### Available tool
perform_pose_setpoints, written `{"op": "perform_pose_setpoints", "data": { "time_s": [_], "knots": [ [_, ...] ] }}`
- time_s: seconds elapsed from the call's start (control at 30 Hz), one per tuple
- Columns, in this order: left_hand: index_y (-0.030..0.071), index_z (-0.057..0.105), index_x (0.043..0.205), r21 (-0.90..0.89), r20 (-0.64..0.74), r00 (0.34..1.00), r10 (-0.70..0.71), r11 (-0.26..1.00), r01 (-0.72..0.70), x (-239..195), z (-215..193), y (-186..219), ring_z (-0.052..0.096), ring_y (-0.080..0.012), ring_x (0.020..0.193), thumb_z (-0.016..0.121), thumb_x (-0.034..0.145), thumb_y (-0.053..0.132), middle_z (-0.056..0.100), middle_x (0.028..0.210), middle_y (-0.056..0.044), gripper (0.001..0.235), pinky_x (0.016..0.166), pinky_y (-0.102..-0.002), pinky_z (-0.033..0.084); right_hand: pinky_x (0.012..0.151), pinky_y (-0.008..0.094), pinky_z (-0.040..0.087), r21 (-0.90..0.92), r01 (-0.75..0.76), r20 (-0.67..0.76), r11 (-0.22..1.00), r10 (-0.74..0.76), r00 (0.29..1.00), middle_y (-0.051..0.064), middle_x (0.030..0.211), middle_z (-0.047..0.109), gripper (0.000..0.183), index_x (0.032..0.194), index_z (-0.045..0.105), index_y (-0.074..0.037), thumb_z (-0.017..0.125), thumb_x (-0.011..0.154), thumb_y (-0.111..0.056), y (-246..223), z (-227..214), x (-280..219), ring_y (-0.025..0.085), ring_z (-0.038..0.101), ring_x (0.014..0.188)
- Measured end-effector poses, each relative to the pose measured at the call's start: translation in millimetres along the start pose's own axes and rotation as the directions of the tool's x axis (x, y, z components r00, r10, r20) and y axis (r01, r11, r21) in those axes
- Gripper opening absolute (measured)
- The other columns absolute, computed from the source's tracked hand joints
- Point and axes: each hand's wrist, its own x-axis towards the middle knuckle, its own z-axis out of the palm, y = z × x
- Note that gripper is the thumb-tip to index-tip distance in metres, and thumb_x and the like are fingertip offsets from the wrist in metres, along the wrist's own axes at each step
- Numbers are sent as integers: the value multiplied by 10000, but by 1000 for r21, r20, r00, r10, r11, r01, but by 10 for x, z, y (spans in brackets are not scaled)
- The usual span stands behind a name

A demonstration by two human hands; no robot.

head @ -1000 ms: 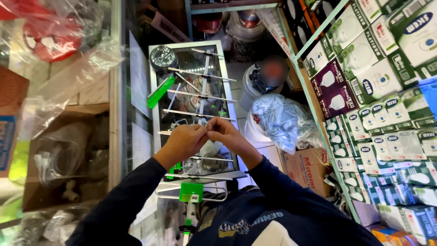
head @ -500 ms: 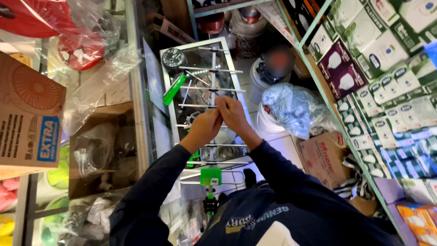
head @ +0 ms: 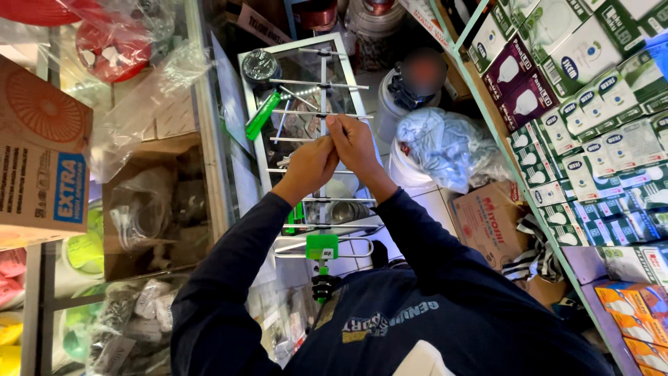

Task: The person assembles a metal television antenna by hand, attaching dipole elements and rods to the main antenna frame on a glass counter.

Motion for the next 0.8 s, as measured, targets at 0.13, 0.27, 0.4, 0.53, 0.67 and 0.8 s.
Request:
{"op": "perform_pose_setpoints", "data": {
  "time_s": [0.13, 0.27, 0.4, 0.53, 0.67, 0.8],
  "knots": [
    [7, 581, 1045, 24, -30, 999, 24, 999, -24, -18, 16, -68, 637, -442, 761, 644, 939, 99, 652, 883, -193, 153, 642, -537, 489, 535, 357, 360, -64, 18, 21, 998, -16, 1000, 114, 617, 461, 448, 787, 546, 16, 560, 1074, -327, -4, 29, 66, 127, 396, 589],
    [45, 588, 998, 111, 13, 998, -69, 992, 67, -46, 76, -274, 652, -438, 797, 656, 931, 102, 670, 904, -188, 111, 676, -550, 500, 571, 346, 406, 27, 188, 12, 982, -188, 982, 116, 709, 510, 421, 852, 564, 17, 553, 1106, -319, 95, 128, 133, 103, 449, 637],
    [19, 579, 1051, 136, -33, 999, -35, 990, 39, -31, 55, -330, 643, -448, 806, 641, 906, 76, 678, 947, -204, 168, 666, -558, 491, 546, 346, 372, 123, 86, -29, 989, -83, 996, 85, 646, 468, 435, 787, 522, 15, 584, 1084, -296, 115, 282, 164, 99, 403, 634],
    [-4, 584, 1138, 84, -88, 996, 23, 996, -16, 18, -25, -274, 641, -447, 825, 619, 923, 63, 676, 973, -213, 228, 658, -544, 499, 541, 337, 348, 98, 119, -110, 988, -108, 988, 72, 623, 432, 439, 748, 507, 3, 603, 1077, -272, 112, 360, 208, 105, 370, 603],
    [14, 581, 1046, 144, -65, 998, 15, 990, -5, 48, -51, -223, 636, -445, 791, 620, 933, 76, 667, 929, -203, 135, 649, -552, 483, 540, 337, 339, 65, 123, -114, 990, -115, 987, 67, 638, 429, 414, 774, 501, -1, 613, 1067, -271, 116, 294, 183, 103, 362, 623],
    [27, 570, 945, 188, -23, 1000, 5, 982, 0, 50, -62, -220, 633, -438, 735, 643, 930, 112, 651, 850, -191, 114, 632, -556, 480, 526, 330, 360, 89, 120, -92, 989, -112, 989, 40, 635, 466, 393, 773, 523, -20, 634, 1042, -284, 147, 241, 164, 81, 386, 618]
  ]
}}
